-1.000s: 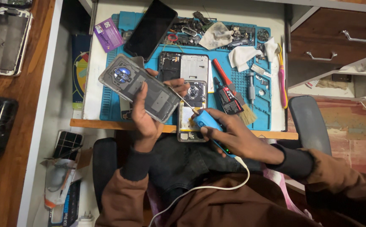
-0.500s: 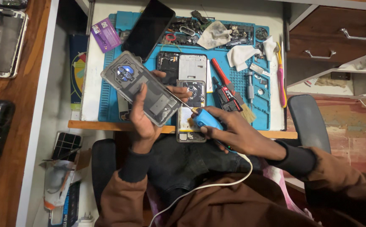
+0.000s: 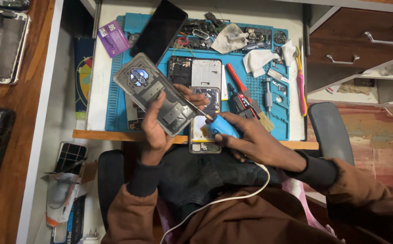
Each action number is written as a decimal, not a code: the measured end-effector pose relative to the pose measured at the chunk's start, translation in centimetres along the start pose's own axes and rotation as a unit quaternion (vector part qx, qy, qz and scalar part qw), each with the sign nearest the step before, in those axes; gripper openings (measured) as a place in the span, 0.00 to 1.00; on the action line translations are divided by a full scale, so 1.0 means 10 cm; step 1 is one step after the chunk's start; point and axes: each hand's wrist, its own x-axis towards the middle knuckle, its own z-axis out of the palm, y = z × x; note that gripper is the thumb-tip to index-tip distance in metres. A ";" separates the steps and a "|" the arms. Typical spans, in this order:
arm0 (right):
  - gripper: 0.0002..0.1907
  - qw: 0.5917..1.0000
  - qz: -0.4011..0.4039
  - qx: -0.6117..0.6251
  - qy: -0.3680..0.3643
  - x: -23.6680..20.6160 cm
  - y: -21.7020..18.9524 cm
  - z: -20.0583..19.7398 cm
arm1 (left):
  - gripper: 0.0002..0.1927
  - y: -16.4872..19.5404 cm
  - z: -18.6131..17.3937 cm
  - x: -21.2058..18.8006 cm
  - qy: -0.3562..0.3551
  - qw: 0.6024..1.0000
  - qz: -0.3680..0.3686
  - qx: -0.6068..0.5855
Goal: The person uses a blue heat gun to apply heat to the back of a disassembled smartphone, focusing on the camera module area. They rotate the phone to heat different edges and then set it down on the workbench among other phone parts.
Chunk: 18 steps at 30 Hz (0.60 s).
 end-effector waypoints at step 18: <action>0.24 0.991 -0.039 0.127 -0.005 0.05 0.11 -0.05 | 0.33 0.04 0.09 0.00 0.005 0.999 -0.032 0.042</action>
